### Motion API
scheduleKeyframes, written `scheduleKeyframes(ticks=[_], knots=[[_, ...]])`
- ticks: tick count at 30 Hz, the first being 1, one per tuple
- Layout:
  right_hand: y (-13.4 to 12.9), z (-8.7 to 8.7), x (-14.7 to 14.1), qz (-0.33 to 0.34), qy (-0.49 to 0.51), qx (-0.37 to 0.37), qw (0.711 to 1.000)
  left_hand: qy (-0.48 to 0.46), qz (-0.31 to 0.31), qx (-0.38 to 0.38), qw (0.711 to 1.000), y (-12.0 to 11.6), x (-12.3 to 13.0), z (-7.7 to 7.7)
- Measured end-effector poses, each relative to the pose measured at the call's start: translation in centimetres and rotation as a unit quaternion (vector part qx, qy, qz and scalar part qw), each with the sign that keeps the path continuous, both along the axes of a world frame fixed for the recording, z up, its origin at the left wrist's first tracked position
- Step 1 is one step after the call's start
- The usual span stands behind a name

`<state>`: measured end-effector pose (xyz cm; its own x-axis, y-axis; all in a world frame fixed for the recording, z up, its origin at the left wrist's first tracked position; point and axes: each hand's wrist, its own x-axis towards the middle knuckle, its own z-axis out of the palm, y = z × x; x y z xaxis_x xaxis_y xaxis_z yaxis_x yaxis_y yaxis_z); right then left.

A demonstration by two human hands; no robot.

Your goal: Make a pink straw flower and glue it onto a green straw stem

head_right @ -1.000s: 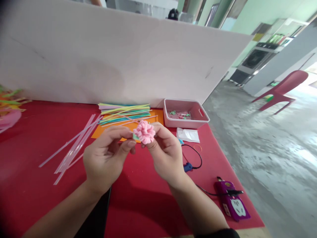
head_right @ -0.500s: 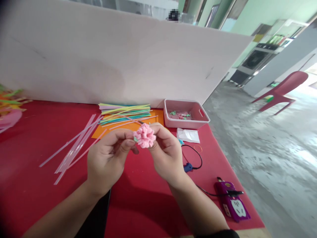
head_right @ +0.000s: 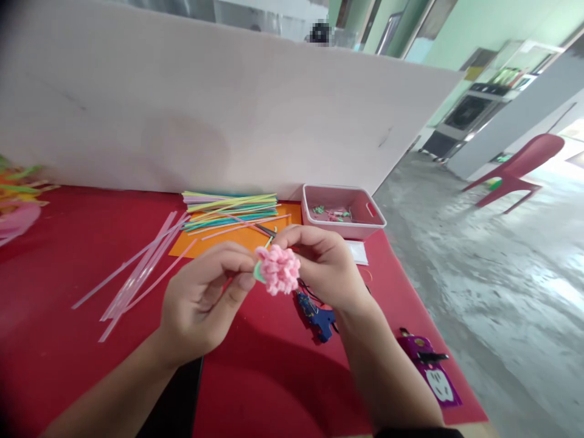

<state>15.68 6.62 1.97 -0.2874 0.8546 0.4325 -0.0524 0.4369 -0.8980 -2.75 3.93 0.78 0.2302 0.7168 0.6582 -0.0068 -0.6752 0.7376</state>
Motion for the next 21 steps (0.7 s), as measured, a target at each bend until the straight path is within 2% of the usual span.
scheduleKeyframes(ticks=[4,7,9,12,16,21], knots=[[1.2,1.2,1.6,0.125,-0.095,-0.061,0.986,0.075,-0.025,0.015,0.997,0.0,-0.2,0.4],[2.9,2.2,2.7,0.212,-0.197,-0.087,0.953,0.141,-0.025,0.007,0.990,-0.1,-0.1,0.2],[4.0,3.2,2.9,0.237,-0.307,-0.053,0.920,0.179,-0.015,-0.011,0.984,-0.2,0.1,-0.2],[5.0,5.0,2.4,0.241,-0.464,0.030,0.852,0.227,0.013,-0.027,0.974,-0.3,0.8,-1.2],[5.0,6.4,1.0,0.227,-0.579,0.127,0.773,0.272,0.046,-0.044,0.960,0.2,1.7,-2.4],[3.2,5.6,-0.3,0.092,-0.645,0.288,0.702,0.253,0.107,-0.101,0.956,1.3,1.6,-2.9]])
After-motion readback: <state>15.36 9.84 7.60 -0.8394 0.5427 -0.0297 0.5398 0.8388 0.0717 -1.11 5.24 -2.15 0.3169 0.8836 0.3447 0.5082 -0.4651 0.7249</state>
